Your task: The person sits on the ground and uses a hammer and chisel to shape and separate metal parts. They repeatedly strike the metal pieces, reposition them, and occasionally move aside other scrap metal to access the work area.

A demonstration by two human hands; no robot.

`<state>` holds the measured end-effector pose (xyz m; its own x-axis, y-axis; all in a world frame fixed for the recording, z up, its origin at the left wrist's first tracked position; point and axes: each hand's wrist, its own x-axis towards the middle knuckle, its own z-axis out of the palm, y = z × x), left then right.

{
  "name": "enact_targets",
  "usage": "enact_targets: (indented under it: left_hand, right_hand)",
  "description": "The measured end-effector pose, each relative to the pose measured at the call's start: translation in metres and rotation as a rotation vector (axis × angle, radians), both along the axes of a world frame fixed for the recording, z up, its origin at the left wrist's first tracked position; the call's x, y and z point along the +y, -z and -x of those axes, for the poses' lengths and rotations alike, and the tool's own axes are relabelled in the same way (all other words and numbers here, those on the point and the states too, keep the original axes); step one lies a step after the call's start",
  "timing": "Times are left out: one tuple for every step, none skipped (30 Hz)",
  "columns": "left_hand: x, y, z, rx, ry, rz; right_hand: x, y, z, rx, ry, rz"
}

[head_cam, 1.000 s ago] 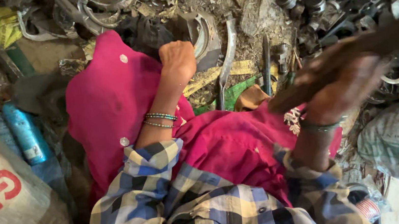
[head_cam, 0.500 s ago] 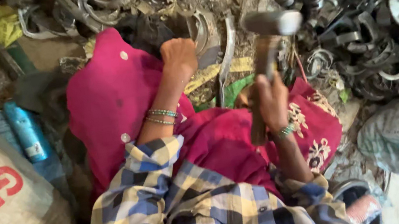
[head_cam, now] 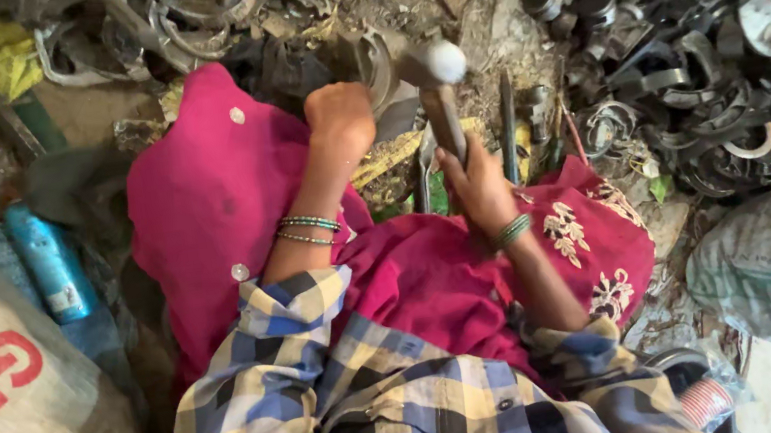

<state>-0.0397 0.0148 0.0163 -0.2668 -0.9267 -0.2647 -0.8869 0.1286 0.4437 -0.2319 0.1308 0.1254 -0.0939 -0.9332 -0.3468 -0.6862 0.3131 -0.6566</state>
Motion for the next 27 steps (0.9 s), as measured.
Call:
enact_targets:
  left_hand:
    - [-0.001, 0.000, -0.001, -0.003, -0.010, 0.008]
    - [-0.002, 0.000, -0.001, -0.005, -0.031, 0.018]
    - [-0.002, 0.000, -0.001, 0.006, -0.030, 0.050]
    - [-0.002, 0.001, -0.001, 0.022, -0.015, 0.060]
    - [0.000, 0.002, 0.000, 0.049, 0.007, 0.068]
    - [0.000, 0.003, 0.000, 0.052, -0.003, 0.062]
    - [-0.001, 0.004, 0.001, 0.052, -0.017, 0.061]
    - [0.000, 0.006, 0.001, 0.051, -0.023, 0.052]
    - [0.001, 0.007, 0.002, 0.033, -0.019, 0.043]
    - [0.001, 0.009, 0.002, 0.013, -0.017, 0.039]
    - [0.001, 0.011, 0.002, -0.005, -0.015, 0.036]
    - [0.001, 0.012, 0.002, -0.004, -0.013, 0.034]
    - [0.002, 0.014, 0.003, -0.003, -0.013, 0.034]
    - [0.002, 0.015, 0.003, -0.001, -0.016, 0.036]
    - [0.003, 0.015, 0.003, -0.002, -0.026, 0.037]
    - [0.003, 0.015, 0.003, -0.002, -0.034, 0.035]
    - [0.004, 0.014, 0.003, -0.002, -0.040, 0.033]
    - [0.003, 0.013, 0.003, 0.001, -0.035, 0.039]
    - [0.003, 0.011, 0.002, 0.004, -0.027, 0.045]
    - [0.002, 0.009, 0.002, 0.009, -0.015, 0.052]
    - [0.001, 0.006, 0.003, 0.023, -0.014, 0.034]
    - [-0.001, 0.003, 0.003, 0.036, -0.017, 0.024]
    - [-0.003, 0.001, 0.003, 0.045, -0.026, 0.018]
    - [-0.006, 0.000, 0.004, 0.014, -0.004, 0.049]
    - [-0.008, -0.001, 0.005, -0.023, 0.020, 0.061]
    - [-0.005, -0.001, 0.006, -0.054, 0.069, 0.045]
    - [-0.001, 0.000, 0.010, -0.026, 0.066, 0.028]
  right_hand:
    - [0.008, 0.008, 0.002, -0.062, 0.119, -0.043]
    - [0.015, 0.012, 0.003, -0.125, 0.227, -0.085]
    - [0.019, 0.009, 0.008, -0.193, 0.330, -0.137]
    - [0.024, 0.001, 0.013, -0.228, 0.335, -0.079]
    - [0.028, -0.013, 0.020, -0.253, 0.348, -0.020]
    - [0.027, -0.027, 0.023, -0.284, 0.347, 0.054]
    - [0.024, -0.044, 0.026, -0.333, 0.322, 0.184]
    - [0.023, -0.062, 0.029, -0.380, 0.305, 0.309]
    - [0.018, -0.080, 0.032, -0.383, 0.302, 0.501]
    - [0.008, -0.097, 0.036, -0.623, 0.217, 0.627]
    - [-0.002, -0.111, 0.041, -0.476, 0.119, 0.862]
    - [-0.018, -0.127, 0.051, -0.117, -0.058, 1.081]
    - [-0.026, -0.136, 0.055, -0.252, -0.112, 1.188]
    - [-0.030, -0.138, 0.056, -0.493, -0.089, 1.164]
    - [-0.036, -0.135, 0.055, -0.649, -0.068, 1.139]
    - [-0.035, -0.124, 0.050, -0.704, -0.006, 1.085]
    - [-0.031, -0.108, 0.042, -0.703, 0.094, 0.988]
    - [-0.024, -0.083, 0.026, -0.600, 0.218, 0.806]
    - [-0.018, -0.056, 0.012, -0.315, 0.261, 0.550]
    - [-0.013, -0.031, 0.001, -0.124, 0.193, 0.267]
    - [-0.008, -0.007, -0.008, 0.000, 0.090, 0.055]
    - [0.000, 0.008, -0.010, 0.029, 0.119, -0.009]
    - [0.006, 0.018, -0.007, 0.000, 0.201, -0.029]
    - [0.012, 0.023, -0.003, -0.028, 0.267, -0.050]
    - [0.016, 0.021, 0.005, -0.062, 0.334, -0.090]
    - [0.023, 0.015, 0.011, -0.165, 0.343, -0.047]
    - [0.030, 0.001, 0.020, -0.250, 0.363, 0.000]
